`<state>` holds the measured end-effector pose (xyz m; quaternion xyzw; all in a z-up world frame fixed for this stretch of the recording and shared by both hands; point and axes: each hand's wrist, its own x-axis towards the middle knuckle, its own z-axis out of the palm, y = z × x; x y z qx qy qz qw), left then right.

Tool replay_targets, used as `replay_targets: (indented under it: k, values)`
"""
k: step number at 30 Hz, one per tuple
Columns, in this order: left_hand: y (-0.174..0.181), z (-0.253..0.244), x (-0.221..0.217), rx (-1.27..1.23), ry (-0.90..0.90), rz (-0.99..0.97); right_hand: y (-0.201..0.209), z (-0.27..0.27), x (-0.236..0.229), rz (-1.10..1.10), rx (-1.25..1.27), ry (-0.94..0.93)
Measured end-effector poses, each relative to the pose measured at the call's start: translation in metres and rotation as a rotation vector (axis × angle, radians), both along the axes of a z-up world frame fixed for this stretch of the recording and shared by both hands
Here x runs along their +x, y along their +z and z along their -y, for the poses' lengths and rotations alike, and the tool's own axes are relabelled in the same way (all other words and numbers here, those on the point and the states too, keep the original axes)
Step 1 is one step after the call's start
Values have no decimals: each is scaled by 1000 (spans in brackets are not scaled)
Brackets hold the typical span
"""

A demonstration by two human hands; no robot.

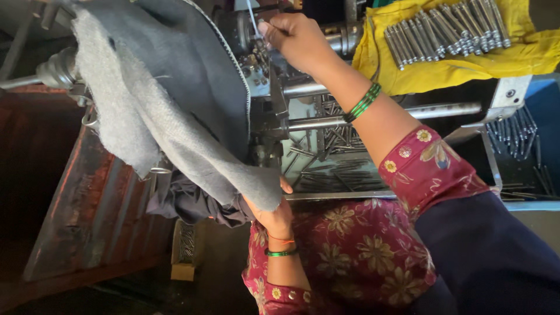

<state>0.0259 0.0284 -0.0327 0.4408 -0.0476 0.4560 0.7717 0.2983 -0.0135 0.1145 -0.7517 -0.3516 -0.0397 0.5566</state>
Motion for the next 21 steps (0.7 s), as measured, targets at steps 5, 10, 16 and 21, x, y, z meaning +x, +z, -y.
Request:
replay_targets:
  k: [5, 10, 16, 21]
  values:
    - [-4, 0, -1, -5, 16, -42, -2, -4, 1, -27, -53, -29]
    - [-6, 1, -3, 26, -1, -9, -4, -5, 2, -25, -49, -15]
    - [-8, 2, -4, -32, -15, -42, -5, -3, 1, -24, 3, -13]
    - [-11, 2, -6, -46, -39, -55, -10, -6, 5, 73, -4, -32]
